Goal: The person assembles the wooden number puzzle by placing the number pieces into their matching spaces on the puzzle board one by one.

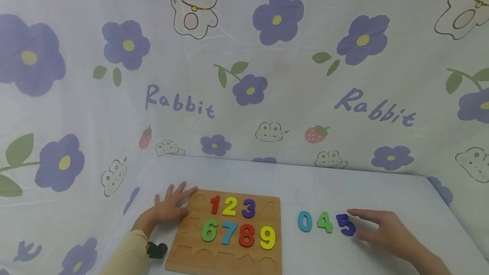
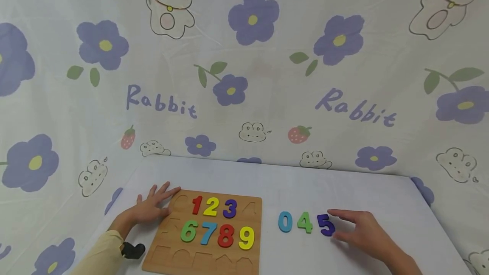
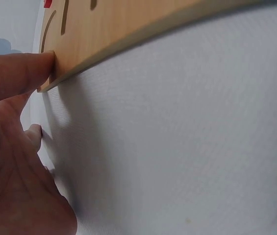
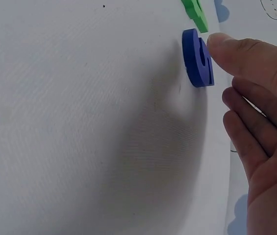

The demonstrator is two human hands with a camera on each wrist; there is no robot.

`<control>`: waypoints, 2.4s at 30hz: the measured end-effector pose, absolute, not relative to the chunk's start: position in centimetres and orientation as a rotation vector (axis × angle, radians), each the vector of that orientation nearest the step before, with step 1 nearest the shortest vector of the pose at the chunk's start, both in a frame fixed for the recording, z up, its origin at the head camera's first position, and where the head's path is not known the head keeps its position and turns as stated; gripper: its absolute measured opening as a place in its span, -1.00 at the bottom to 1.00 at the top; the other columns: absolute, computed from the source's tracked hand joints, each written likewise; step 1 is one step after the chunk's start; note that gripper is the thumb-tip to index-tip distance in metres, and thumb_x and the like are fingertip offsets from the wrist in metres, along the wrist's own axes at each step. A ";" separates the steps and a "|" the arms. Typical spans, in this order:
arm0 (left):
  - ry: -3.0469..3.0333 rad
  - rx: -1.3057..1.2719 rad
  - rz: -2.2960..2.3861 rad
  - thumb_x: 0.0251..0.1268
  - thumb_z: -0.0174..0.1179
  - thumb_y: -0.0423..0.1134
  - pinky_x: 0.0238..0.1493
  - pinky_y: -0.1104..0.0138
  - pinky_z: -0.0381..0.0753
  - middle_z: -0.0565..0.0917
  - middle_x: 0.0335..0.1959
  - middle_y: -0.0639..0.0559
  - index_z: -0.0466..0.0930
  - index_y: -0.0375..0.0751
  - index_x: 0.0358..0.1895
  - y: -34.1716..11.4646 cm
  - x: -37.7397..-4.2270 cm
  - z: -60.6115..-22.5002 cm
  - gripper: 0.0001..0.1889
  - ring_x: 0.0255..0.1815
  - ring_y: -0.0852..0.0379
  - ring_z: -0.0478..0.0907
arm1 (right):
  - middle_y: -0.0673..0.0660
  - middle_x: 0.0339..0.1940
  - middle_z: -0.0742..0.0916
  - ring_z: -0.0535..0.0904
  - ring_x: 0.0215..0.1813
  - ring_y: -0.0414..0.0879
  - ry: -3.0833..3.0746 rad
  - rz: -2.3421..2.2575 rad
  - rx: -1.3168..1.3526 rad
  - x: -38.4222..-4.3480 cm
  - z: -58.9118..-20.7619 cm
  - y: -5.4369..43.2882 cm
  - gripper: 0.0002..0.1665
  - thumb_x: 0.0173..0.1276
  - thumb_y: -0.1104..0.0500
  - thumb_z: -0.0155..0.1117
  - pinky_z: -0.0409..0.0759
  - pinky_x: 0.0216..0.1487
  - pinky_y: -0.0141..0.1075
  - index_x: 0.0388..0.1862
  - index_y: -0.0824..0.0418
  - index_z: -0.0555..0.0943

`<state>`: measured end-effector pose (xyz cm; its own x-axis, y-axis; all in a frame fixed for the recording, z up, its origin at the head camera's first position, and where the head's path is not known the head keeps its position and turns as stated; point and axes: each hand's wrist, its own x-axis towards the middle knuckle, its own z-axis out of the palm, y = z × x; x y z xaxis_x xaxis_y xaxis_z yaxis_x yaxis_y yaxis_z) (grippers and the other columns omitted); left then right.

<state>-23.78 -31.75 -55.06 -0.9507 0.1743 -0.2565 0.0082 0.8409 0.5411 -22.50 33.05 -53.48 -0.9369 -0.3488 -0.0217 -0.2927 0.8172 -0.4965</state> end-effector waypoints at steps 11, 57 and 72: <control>2.736 0.142 0.771 0.51 0.24 -0.15 0.54 -0.64 -0.58 -0.12 0.86 -0.26 0.26 0.20 0.75 -31.7 -24.0 -55.1 -0.22 0.80 -0.56 -0.47 | 0.17 0.37 0.80 0.64 0.48 0.35 2.863 -0.755 -0.491 -23.7 -54.9 32.7 -0.22 0.20 0.00 0.73 0.61 0.42 0.33 0.41 0.11 0.73; 2.737 0.138 0.782 0.47 0.28 -0.16 0.54 -0.65 -0.56 -0.11 0.86 -0.27 0.27 0.20 0.75 -32.0 -23.9 -55.5 -0.20 0.80 -0.56 -0.48 | -0.02 0.21 0.87 0.78 0.34 0.10 2.898 -1.264 -0.450 -17.0 -46.7 12.1 -0.37 0.25 -0.17 0.70 0.71 0.39 0.18 0.30 -0.13 0.80; 2.743 0.148 0.771 0.48 0.28 -0.16 0.54 -0.64 -0.56 -0.10 0.86 -0.26 0.27 0.20 0.75 -32.0 -23.7 -55.2 -0.21 0.81 -0.55 -0.46 | -0.14 0.20 0.87 0.81 0.28 -0.11 2.673 -1.483 -0.825 -17.8 -47.0 3.7 -0.44 0.34 -0.04 0.67 0.78 0.33 -0.04 0.32 -0.15 0.79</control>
